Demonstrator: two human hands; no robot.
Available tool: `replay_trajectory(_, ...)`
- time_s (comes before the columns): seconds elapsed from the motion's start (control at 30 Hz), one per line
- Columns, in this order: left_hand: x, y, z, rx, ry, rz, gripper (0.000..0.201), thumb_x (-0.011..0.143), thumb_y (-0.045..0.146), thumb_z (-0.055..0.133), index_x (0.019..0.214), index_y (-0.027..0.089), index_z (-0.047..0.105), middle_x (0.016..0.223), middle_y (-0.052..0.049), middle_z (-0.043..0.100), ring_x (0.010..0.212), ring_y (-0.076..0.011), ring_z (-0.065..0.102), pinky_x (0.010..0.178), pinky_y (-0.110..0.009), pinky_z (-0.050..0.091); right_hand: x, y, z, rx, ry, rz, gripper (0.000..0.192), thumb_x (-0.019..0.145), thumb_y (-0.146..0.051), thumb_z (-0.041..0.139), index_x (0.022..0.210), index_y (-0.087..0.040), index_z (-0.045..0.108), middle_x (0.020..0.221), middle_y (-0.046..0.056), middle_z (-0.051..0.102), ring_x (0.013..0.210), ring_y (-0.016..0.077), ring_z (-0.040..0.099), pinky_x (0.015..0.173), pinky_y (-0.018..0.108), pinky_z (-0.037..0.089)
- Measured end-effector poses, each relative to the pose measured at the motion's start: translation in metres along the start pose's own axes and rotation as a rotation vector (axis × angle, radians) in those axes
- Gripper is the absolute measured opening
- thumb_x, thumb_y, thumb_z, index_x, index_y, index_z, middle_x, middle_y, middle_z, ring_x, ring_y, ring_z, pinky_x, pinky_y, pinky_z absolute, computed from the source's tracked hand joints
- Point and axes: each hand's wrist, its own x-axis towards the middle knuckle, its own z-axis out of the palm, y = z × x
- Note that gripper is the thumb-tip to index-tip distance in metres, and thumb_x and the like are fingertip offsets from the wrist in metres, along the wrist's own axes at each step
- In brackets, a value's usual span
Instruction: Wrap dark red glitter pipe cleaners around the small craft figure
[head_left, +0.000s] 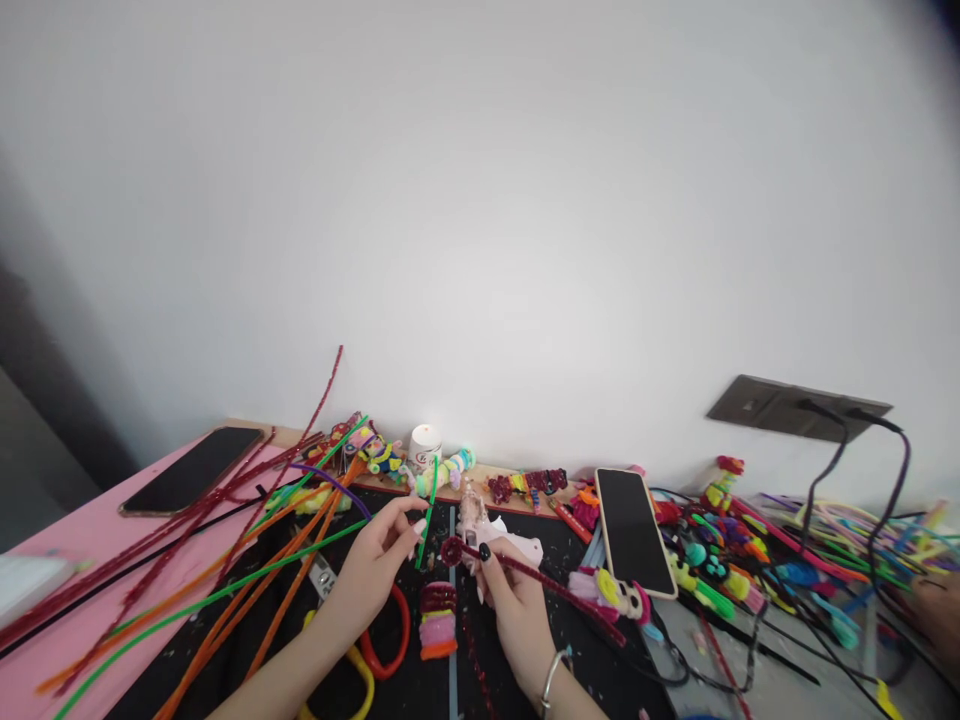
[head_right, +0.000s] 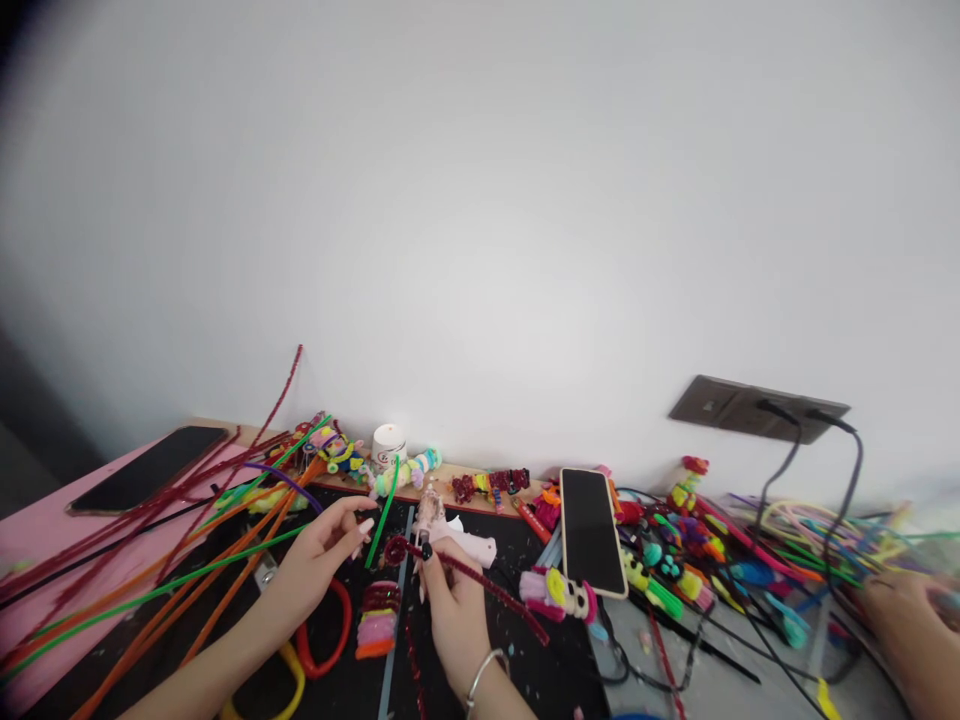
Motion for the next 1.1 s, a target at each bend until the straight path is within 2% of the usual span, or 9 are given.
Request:
replay_trajectory(0.27, 0.0, -0.007, -0.002, -0.015, -0.03, 0.026, 0.03, 0.092, 0.041, 0.055, 0.112, 0.019, 0.061, 0.067, 0.006, 0.043, 0.06, -0.016, 0.048, 0.062, -0.027, 0.043, -0.001, 0.001, 0.0, 0.005, -0.011, 0.01, 0.051, 0.091, -0.063, 0.056, 0.064, -0.021, 0.052, 0.057, -0.005, 0.043, 0.054, 0.0129, 0.037, 0.054, 0.027, 0.032)
replay_trajectory(0.53, 0.0, -0.011, 0.0, -0.113, -0.056, -0.021, 0.031, 0.088, 0.043, 0.06, 0.107, 0.018, 0.063, 0.064, 0.007, 0.044, 0.053, -0.0132, 0.045, 0.053, -0.025, 0.04, 0.0, 0.0, 0.0, 0.002, -0.01, 0.008, 0.051, 0.092, -0.064, 0.055, 0.065, -0.02, 0.053, 0.057, -0.004, 0.044, 0.054, 0.0132, 0.038, 0.053, 0.027, 0.031)
replay_trajectory(0.67, 0.001, -0.005, 0.002, -0.124, -0.043, 0.001, 0.03, 0.081, 0.039, 0.066, 0.103, 0.018, 0.063, 0.061, 0.008, 0.049, 0.057, -0.0153, 0.054, 0.062, -0.028, 0.045, 0.0, -0.002, -0.001, -0.007, -0.012, 0.002, 0.051, 0.091, -0.064, 0.056, 0.064, -0.02, 0.054, 0.057, -0.004, 0.044, 0.054, 0.0135, 0.038, 0.054, 0.027, 0.031)
replay_trajectory(0.83, 0.002, 0.001, 0.001, -0.126, 0.017, -0.057, 0.036, 0.067, 0.034, 0.075, 0.098, 0.017, 0.065, 0.061, 0.006, 0.058, 0.063, -0.0175, 0.06, 0.068, -0.03, 0.048, 0.001, -0.001, -0.001, -0.014, -0.014, 0.011, 0.052, 0.091, -0.064, 0.054, 0.064, -0.02, 0.054, 0.058, -0.004, 0.044, 0.055, 0.0136, 0.038, 0.055, 0.027, 0.031)
replay_trajectory(1.1, 0.003, 0.002, 0.0, -0.206, 0.028, -0.113, 0.042, 0.062, 0.03, 0.078, 0.099, 0.017, 0.063, 0.068, -0.001, 0.074, 0.077, -0.023, 0.071, 0.083, -0.037, 0.052, 0.001, -0.002, 0.0, -0.009, -0.001, 0.009, 0.051, 0.09, -0.063, 0.057, 0.062, -0.02, 0.053, 0.056, -0.004, 0.044, 0.054, 0.0134, 0.039, 0.054, 0.027, 0.031)
